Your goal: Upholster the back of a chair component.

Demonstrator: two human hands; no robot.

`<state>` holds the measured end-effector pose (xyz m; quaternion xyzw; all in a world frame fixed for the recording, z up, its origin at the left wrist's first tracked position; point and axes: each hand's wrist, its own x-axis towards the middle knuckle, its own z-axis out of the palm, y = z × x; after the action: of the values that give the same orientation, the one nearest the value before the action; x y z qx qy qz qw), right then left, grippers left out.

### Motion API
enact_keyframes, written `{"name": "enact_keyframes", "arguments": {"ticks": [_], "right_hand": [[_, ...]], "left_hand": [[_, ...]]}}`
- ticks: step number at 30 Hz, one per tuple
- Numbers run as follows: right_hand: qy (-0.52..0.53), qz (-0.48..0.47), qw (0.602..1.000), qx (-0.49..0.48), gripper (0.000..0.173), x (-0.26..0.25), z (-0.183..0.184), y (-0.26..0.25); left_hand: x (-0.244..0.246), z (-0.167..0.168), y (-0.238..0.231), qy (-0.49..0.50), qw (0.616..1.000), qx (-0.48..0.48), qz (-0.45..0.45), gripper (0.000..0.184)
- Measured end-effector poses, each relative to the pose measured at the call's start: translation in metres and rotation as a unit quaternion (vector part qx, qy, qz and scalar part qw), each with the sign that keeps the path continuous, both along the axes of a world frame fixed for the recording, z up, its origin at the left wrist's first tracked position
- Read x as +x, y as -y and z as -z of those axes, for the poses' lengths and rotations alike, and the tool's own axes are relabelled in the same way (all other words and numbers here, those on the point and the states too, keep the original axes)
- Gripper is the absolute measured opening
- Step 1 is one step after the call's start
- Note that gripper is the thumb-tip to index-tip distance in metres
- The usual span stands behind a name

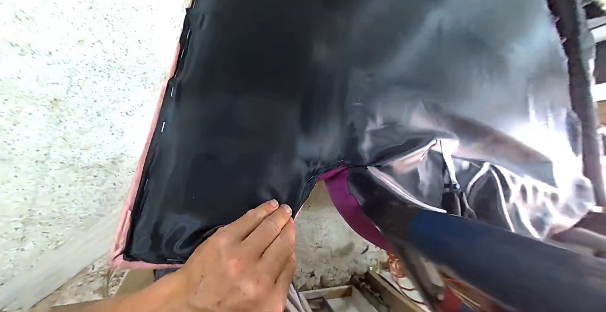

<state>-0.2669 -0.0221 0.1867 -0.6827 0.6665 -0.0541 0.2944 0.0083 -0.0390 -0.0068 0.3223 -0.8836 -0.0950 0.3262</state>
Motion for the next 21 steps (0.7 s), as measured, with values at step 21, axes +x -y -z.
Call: {"name": "enact_keyframes", "arguments": {"ticks": [21], "right_hand": [[-0.065, -0.095, 0.993, 0.034, 0.034, 0.044, 0.029, 0.037]], "left_hand": [[0.001, 0.004, 0.002, -0.027, 1.000, 0.007, 0.006, 0.025]]}}
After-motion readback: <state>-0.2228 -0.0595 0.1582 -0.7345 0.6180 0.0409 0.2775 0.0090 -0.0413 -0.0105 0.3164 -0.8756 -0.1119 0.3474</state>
